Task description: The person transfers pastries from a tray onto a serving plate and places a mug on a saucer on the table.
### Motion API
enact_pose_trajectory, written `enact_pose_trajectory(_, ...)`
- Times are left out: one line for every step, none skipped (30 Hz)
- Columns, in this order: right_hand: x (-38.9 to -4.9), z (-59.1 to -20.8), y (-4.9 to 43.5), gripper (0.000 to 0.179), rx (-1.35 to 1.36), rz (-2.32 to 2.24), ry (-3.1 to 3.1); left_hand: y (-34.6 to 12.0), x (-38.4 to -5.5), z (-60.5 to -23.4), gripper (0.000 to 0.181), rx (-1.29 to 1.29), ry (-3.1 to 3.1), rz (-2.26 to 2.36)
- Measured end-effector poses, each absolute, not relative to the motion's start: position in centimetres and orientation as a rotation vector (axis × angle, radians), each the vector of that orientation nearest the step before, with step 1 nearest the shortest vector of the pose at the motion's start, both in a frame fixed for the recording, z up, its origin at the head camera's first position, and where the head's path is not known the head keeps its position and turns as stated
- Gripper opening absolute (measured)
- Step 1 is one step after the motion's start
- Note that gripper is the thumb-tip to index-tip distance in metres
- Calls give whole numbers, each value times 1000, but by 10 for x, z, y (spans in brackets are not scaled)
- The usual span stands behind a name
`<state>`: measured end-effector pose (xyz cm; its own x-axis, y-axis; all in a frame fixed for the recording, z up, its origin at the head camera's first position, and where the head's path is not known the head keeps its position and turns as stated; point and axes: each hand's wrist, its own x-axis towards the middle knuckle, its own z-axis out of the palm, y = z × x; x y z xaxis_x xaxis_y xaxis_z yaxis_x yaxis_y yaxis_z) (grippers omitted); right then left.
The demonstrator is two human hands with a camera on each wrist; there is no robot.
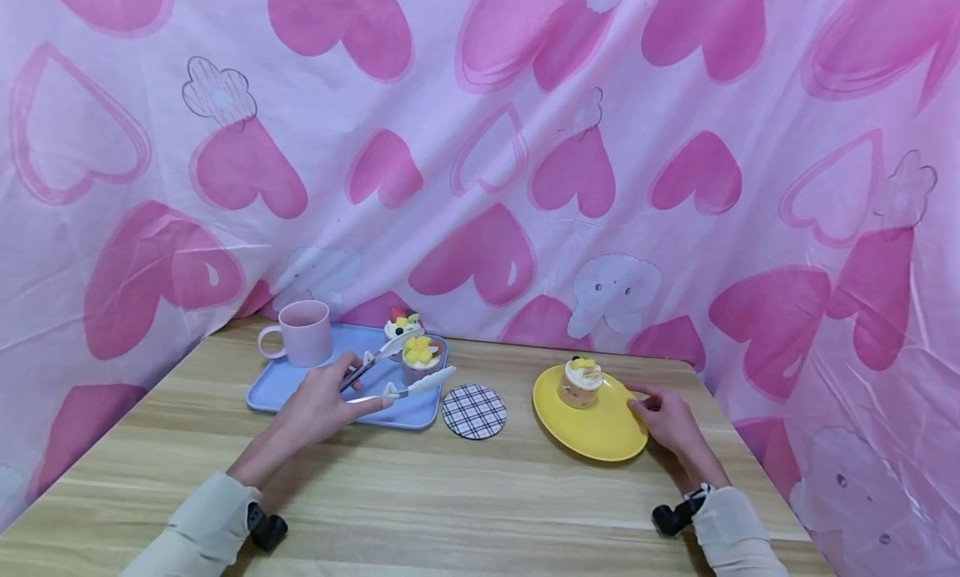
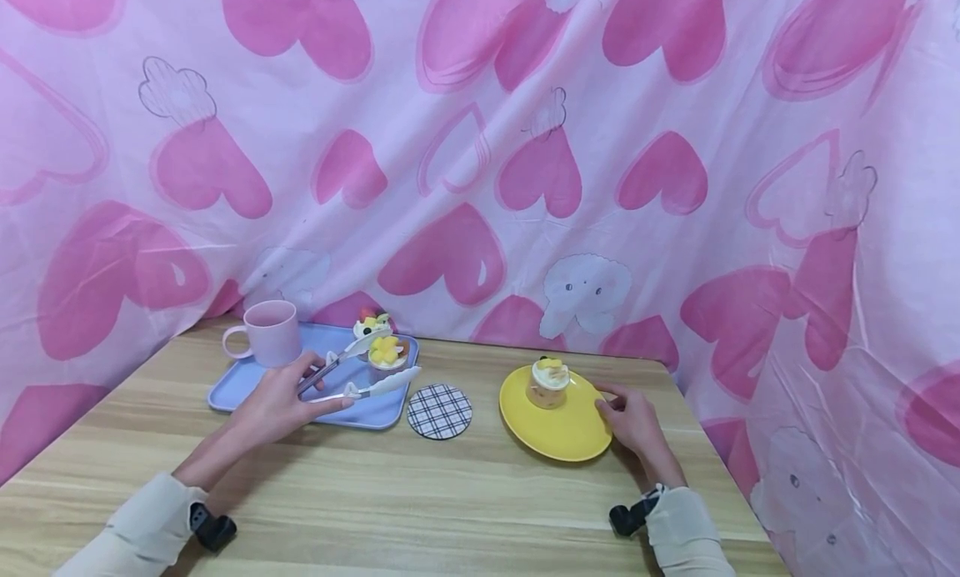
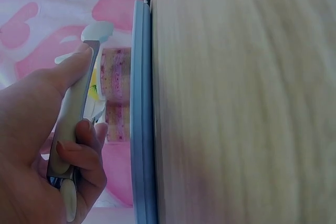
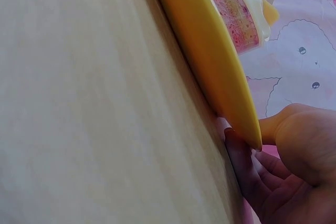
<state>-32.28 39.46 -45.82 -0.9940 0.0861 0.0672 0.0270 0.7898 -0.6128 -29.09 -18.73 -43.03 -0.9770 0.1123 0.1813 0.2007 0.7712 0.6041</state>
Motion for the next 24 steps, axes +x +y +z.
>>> enact_pose_trajectory(-323,-458,395,43,-97,984,-2884,-187,-291,-430,86,-255,-2830,-1000)
enact_pose_trajectory(-323,-458,395,43,-93,986,-2885,-188,-291,-430,86,-258,-2832,-1008)
enact_pose_trajectory(-323,-458,395,43,-86,987,-2886,-188,-291,-430,85,-261,-2833,-1017)
enact_pose_trajectory(-323,-458,395,43,-81,988,-2887,-189,-291,-430,85,-264,-2834,-1022)
enact_pose_trajectory(-324,-459,394,43,-88,987,-2888,-189,-291,-430,84,-265,-2834,-1023)
enact_pose_trajectory(-324,-459,395,43,-85,986,-2888,-190,-291,-430,84,-266,-2836,-1026)
enact_pose_trajectory(-324,-459,395,43,-85,987,-2888,-190,-291,-430,84,-267,-2837,-1024)
enact_pose_trajectory(-324,-460,395,43,-83,988,-2889,-191,-291,-431,84,-265,-2839,-1019)
enact_pose_trajectory(-324,-460,395,43,-82,988,-2889,-191,-291,-431,84,-264,-2842,-1016)
enact_pose_trajectory(-324,-460,395,43,-87,987,-2887,-191,-291,-431,85,-265,-2843,-1011)
enact_pose_trajectory(-325,-460,395,43,-91,988,-2887,-192,-291,-431,85,-265,-2846,-1007)
enact_pose_trajectory(-325,-460,395,43,-91,990,-2885,-192,-291,-431,86,-268,-2849,-1004)
enact_pose_trajectory(-325,-461,395,43,-84,991,-2885,-192,-291,-431,86,-270,-2851,-1001)
enact_pose_trajectory(-325,-460,396,43,-85,992,-2885,-192,-291,-431,86,-273,-2854,-1000)
enact_pose_trajectory(-325,-460,396,43,-86,992,-2884,-192,-291,-432,85,-277,-2857,-1001)
enact_pose_trajectory(-325,-460,396,43,-88,992,-2884,-192,-290,-432,85,-280,-2860,-999)
enact_pose_trajectory(-325,-460,396,43,-89,993,-2884,-192,-290,-432,84,-282,-2863,-998)
enact_pose_trajectory(-325,-460,396,43,-82,993,-2884,-192,-290,-432,84,-281,-2868,-997)
enact_pose_trajectory(-326,-460,396,43,-82,991,-2885,-192,-290,-432,83,-280,-2872,-998)
enact_pose_trajectory(-326,-460,396,43,-84,991,-2885,-192,-289,-432,83,-276,-2875,-998)
enact_pose_trajectory(-326,-460,396,43,-83,991,-2884,-192,-289,-432,83,-271,-2878,-995)
enact_pose_trajectory(-325,-461,396,43,-80,989,-2884,-192,-289,-432,83,-267,-2880,-994)
enact_pose_trajectory(-325,-461,396,42,-77,988,-2883,-192,-289,-432,83,-262,-2882,-993)
enact_pose_trajectory(-325,-461,397,42,-70,987,-2883,-192,-289,-432,82,-259,-2883,-990)
